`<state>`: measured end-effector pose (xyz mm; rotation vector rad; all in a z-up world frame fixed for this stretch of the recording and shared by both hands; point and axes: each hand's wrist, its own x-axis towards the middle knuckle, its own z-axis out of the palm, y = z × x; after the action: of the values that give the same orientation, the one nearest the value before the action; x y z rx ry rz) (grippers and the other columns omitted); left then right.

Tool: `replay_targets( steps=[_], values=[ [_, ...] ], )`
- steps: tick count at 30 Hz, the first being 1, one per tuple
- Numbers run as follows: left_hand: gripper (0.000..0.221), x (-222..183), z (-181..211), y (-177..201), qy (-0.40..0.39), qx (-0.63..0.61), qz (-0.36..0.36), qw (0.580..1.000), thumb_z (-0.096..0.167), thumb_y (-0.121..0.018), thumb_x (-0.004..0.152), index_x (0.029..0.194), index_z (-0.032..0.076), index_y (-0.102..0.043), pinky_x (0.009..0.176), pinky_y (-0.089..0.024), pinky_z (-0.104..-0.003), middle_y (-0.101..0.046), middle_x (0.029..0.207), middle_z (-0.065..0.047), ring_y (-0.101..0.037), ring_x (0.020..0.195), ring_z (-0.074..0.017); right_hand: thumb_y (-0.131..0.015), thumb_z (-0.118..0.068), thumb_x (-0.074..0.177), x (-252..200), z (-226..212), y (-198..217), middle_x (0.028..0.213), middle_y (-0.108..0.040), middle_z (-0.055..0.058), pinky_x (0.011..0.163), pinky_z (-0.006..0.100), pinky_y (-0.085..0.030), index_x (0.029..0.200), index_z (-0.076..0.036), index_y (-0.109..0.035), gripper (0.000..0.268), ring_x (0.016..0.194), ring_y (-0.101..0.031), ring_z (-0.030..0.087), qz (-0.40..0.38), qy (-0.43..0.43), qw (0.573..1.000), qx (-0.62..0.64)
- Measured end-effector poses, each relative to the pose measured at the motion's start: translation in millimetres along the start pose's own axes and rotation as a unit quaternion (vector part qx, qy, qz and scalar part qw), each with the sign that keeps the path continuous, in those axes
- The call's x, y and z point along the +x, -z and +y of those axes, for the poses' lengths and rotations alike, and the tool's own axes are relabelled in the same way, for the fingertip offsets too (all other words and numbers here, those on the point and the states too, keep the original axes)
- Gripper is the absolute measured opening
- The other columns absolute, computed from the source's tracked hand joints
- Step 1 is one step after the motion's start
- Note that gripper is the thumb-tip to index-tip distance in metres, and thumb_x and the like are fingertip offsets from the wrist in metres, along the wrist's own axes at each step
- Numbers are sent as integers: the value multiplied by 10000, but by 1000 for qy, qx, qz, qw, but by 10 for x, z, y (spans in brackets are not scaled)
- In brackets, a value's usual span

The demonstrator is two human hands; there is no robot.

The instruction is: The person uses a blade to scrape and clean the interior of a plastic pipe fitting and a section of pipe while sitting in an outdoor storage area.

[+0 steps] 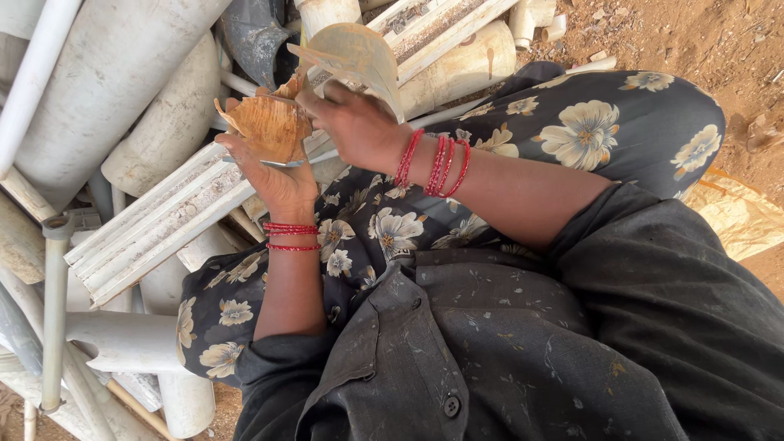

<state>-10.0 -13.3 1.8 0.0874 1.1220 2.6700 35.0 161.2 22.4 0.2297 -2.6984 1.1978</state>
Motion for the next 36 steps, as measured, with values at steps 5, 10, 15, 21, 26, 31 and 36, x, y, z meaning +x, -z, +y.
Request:
replay_targets(
  steps=[5, 10, 15, 21, 26, 31, 36],
  values=[
    [673, 52, 65, -36, -53, 10, -13, 998, 621, -508, 1061, 1506, 124, -419, 1238, -427, -514, -555, 1457, -163, -513, 1412, -319, -640, -146, 973, -170, -493, 276, 1156, -594, 208, 763, 503, -578, 1428, -73, -444, 500, 906, -702, 418, -61, -60, 996, 41],
    [743, 44, 462, -244, -175, 167, 35, 970, 605, -543, 1063, 1571, 113, -317, 1263, -431, -508, -477, 1474, -169, -500, 1415, -300, -576, -145, 1047, -284, -628, 442, 1171, -666, 160, 873, 461, -589, 1393, -74, -465, 371, 1049, -719, 362, -22, 43, 983, 178],
    [1013, -102, 737, -489, -405, 490, 4, 772, 605, -792, 937, 1611, 120, -211, 1280, -465, -499, -342, 1575, -131, -475, 1453, -304, -471, -198, 1185, -200, -453, 636, 1240, -638, 148, 997, 390, -607, 1478, -70, -387, 330, 1158, -709, 253, 205, 92, 955, 195],
    [959, -45, 459, -291, -413, 753, -128, 496, 277, -982, 885, 1511, 152, -266, 1313, -266, -572, -321, 1564, -144, -309, 1524, -343, -501, -212, 1180, 105, 278, 653, 974, -623, 8, 647, 277, -490, 1392, -91, -468, 247, 751, -549, 79, 273, -8, 903, 332],
    [824, 70, 359, -12, -343, 739, -121, 567, 120, -900, 875, 1471, 100, -331, 1300, -355, -470, -382, 1554, -180, -360, 1526, -363, -501, -29, 1209, 152, 812, 563, 662, -427, -36, 536, 266, -325, 846, -31, -462, 365, 578, -413, 52, 260, 47, 847, 461],
    [955, -61, 431, -95, -453, 597, 19, 662, 102, -930, 848, 1521, 112, -252, 1304, -310, -417, -316, 1581, -127, -377, 1469, -282, -524, -60, 1211, 114, 754, 655, 797, -465, -27, 570, 268, -344, 1008, -46, -476, 209, 635, -409, 55, 269, 31, 836, 478],
    [1036, -103, 581, -125, -354, 563, 63, 744, 55, -887, 738, 1551, 45, -246, 1272, -342, -446, -363, 1509, -179, -411, 1445, -316, -553, -351, 1209, -5, 324, 1080, 1074, -548, 0, 548, 200, -428, 1448, -96, -470, 359, 671, -465, 35, 249, 7, 869, 428]
  ],
)
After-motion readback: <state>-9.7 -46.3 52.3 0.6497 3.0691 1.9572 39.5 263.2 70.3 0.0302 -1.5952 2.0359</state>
